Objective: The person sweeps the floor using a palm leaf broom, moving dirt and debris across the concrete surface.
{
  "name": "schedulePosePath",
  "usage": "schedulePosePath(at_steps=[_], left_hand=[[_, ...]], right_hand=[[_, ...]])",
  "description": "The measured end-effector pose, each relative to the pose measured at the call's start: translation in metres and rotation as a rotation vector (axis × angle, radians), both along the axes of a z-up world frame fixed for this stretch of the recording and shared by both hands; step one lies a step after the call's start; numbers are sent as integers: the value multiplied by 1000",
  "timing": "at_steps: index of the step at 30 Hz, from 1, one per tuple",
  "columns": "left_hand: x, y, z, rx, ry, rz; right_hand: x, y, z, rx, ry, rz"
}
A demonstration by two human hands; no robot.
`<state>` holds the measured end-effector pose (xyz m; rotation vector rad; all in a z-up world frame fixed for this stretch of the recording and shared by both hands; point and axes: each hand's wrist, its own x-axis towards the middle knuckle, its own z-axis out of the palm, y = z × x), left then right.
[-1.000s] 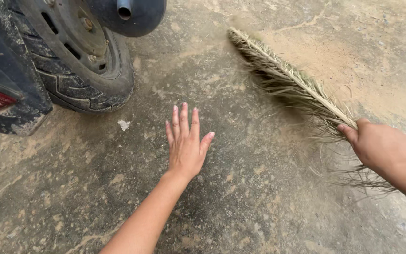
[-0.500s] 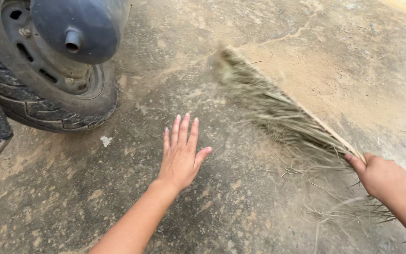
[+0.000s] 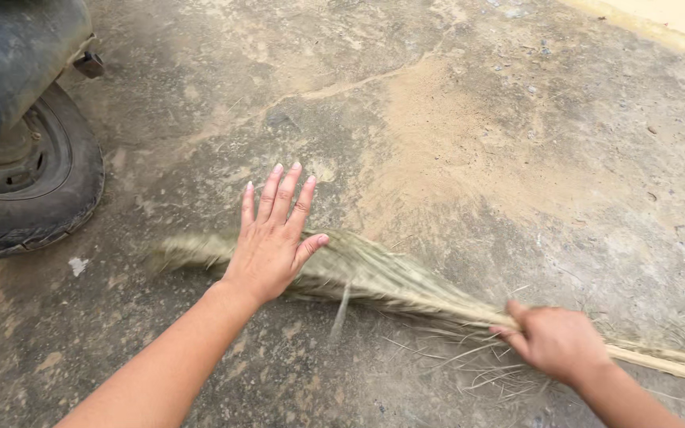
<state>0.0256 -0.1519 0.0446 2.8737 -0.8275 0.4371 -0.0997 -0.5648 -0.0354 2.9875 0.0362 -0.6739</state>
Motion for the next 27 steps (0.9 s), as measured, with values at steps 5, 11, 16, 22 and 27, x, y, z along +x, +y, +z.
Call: schedulePosePath(at_steps=[5,11,16,22,27], left_hand=[[-2,-11,9,185,-30,1],[13,-22,43,250,-52,7],[16,-54,38,189,-79,-28],[25,-62,21,238,-77,-45],[35,-48,8,215,-23,25]], right_hand=[[46,-39,10,-52,-71,-415],[44,36,24,428,-125,-470],[-23,41,-14,717,233,-250],[-45,-101,-41,710,361,-781],[2,-124,2,656,-113,-921]])
